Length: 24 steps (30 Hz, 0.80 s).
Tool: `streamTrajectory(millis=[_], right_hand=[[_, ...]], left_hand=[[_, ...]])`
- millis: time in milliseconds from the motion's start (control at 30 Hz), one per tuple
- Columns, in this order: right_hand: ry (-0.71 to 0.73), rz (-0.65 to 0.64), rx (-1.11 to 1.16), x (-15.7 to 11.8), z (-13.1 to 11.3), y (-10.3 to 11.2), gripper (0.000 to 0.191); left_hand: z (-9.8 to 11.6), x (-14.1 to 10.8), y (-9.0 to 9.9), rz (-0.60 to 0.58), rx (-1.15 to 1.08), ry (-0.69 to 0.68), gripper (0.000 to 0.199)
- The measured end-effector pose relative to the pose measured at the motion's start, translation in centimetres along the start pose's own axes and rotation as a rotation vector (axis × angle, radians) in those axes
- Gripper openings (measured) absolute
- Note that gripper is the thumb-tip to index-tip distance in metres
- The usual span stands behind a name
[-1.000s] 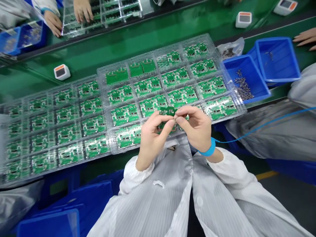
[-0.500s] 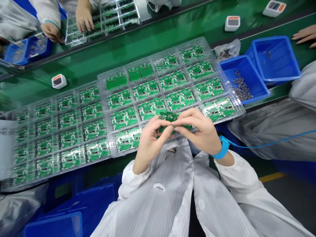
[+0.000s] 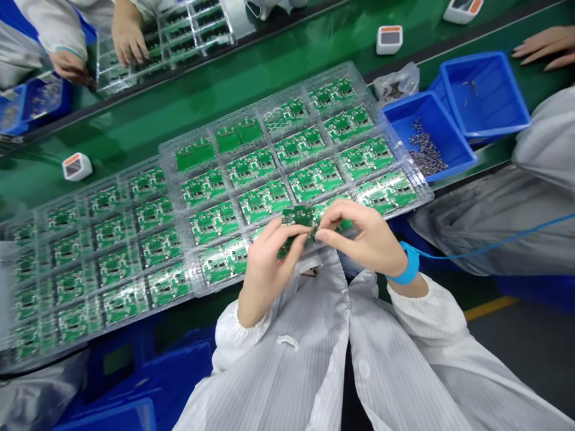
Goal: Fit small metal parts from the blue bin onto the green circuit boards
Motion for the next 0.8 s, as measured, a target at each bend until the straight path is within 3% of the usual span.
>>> streamTrajectory(millis=[133, 267, 467, 600, 800], right_hand=[[-0.060, 0.220, 0.196, 0.3, 1.0, -0.6, 0.036], [-0.079, 0.352, 0.294, 0.7, 1.4, -1.7, 0.041], [-0.037, 0.441, 0.313, 0.8, 1.5, -2.0, 0.036], [0.022, 0.470, 0.320, 0.7, 1.7, -2.5, 0.028], [0.091, 0.627, 0.250, 1.0, 1.7, -4.2, 0.033]], left_hand=[[0.0, -0.5, -0.8, 0.107, -0.014, 0.045, 0.033], [0.6, -0.7, -1.9, 0.194, -0.077, 0.026, 0.075], [1.5, -0.5, -2.5, 0.204, -0.087, 0.021, 0.056], [1.5, -0.2, -2.8, 0.229, -0.126, -0.067, 0.057], [1.8, -0.1, -4.0, 0.299, -0.160, -0.135, 0.059]])
Point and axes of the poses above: each hand's wrist, its own x-axis towards the middle knuckle, its own y-axis out of the back of the hand, z = x × y, the point moved 1 cm from there along x, towards the middle knuckle, and after that the axes turned 5 degrees about -y, right-handed, at the moved point
